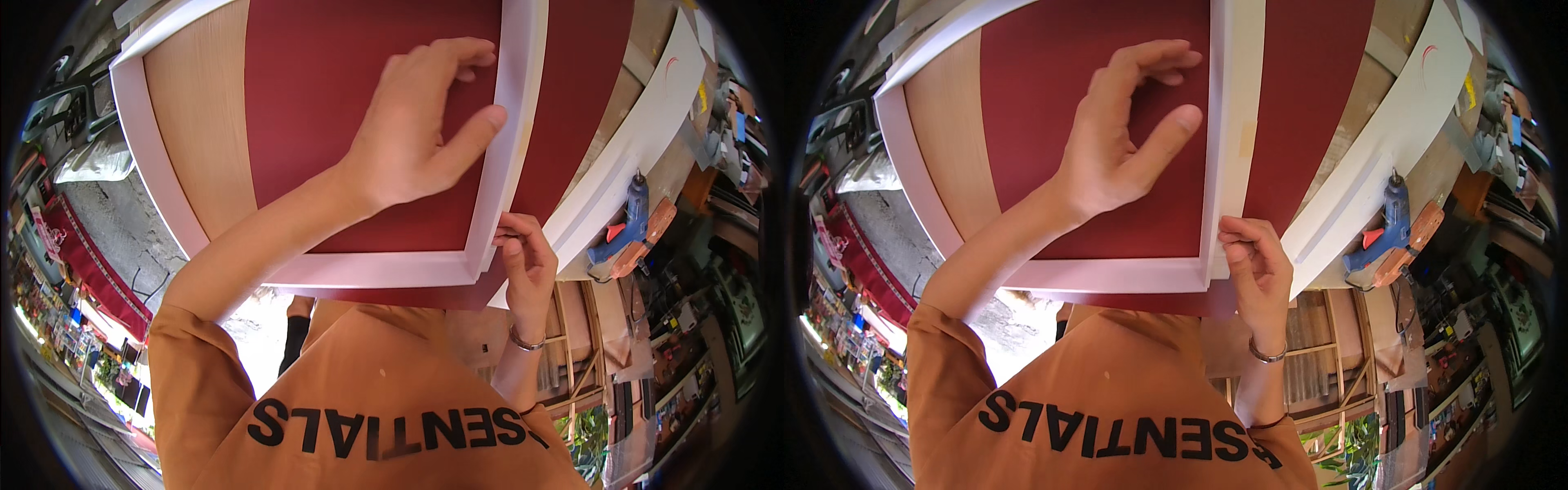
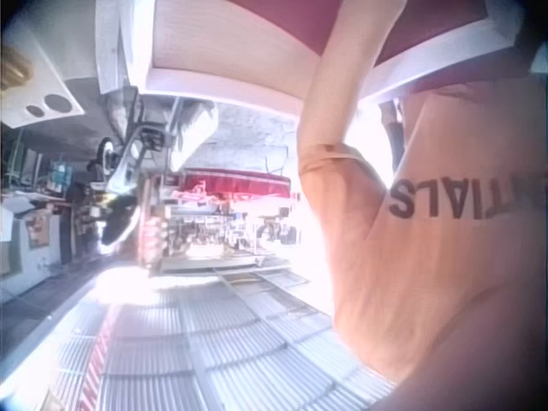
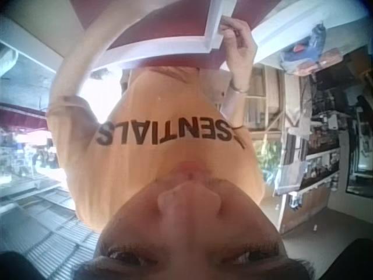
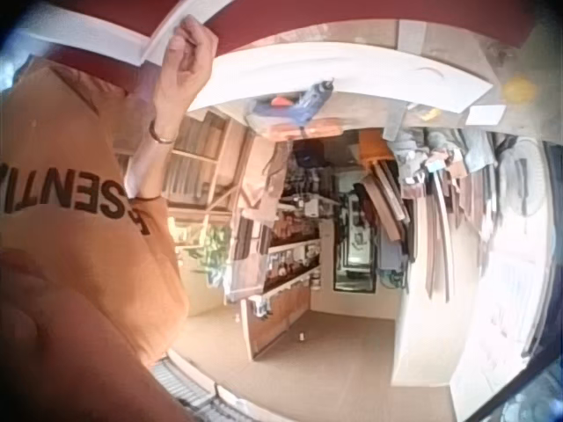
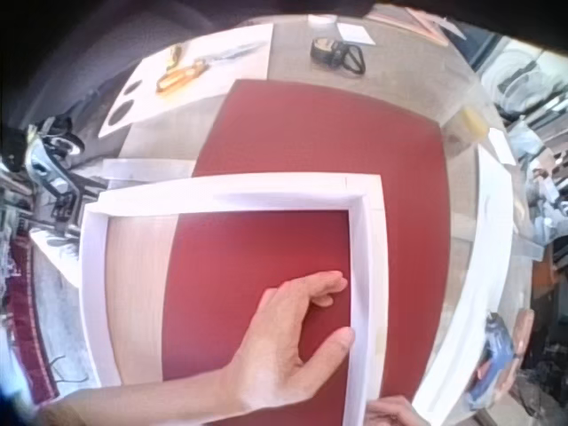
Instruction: The person assembles a white frame onto a red board using a hot glue gun. They apply glue to the frame edges and press the pieces together, then briefly pet a cat before resuming the gluing process.
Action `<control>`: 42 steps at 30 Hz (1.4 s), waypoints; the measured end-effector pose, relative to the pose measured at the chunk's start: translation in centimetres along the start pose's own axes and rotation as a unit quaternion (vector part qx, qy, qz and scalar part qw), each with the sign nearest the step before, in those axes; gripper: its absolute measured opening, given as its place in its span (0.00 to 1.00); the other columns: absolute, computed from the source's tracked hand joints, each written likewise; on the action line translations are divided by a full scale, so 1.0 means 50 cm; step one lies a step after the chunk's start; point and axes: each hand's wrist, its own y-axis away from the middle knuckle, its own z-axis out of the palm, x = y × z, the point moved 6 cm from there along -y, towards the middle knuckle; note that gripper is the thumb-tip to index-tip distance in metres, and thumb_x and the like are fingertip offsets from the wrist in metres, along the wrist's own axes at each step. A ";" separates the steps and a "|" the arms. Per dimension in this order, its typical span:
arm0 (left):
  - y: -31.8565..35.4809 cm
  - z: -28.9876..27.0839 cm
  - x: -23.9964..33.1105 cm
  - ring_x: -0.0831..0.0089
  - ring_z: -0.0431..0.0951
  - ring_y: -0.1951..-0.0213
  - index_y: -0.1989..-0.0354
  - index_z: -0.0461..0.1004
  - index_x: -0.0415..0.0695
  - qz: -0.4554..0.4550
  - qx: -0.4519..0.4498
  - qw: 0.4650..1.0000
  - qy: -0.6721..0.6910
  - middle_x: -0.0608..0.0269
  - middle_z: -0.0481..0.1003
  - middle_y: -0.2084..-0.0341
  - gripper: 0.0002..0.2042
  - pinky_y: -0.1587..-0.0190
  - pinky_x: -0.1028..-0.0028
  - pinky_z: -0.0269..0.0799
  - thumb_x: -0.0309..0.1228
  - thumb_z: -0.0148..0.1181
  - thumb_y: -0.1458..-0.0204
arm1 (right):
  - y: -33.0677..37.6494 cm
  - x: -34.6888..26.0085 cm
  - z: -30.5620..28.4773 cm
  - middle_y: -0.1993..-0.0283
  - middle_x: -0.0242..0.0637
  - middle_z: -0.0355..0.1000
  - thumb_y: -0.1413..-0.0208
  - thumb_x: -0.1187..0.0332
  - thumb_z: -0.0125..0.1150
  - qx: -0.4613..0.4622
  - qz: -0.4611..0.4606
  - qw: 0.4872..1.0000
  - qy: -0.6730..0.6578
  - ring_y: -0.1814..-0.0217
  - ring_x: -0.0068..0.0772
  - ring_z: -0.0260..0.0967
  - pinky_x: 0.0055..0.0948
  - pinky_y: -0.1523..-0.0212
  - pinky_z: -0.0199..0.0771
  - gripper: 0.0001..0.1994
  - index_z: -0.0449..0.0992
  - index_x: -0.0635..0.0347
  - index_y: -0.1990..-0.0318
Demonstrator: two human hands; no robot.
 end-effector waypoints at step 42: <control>0.038 0.067 0.024 0.37 0.48 0.27 0.28 0.54 0.43 0.202 -0.044 0.968 -0.144 0.37 0.47 0.28 0.49 0.30 0.40 0.49 0.50 0.71 0.57 | 0.058 0.049 0.003 0.53 0.39 0.75 0.42 0.71 0.67 -0.057 -0.074 0.991 0.092 0.50 0.31 0.70 0.28 0.47 0.68 0.19 0.76 0.67 0.45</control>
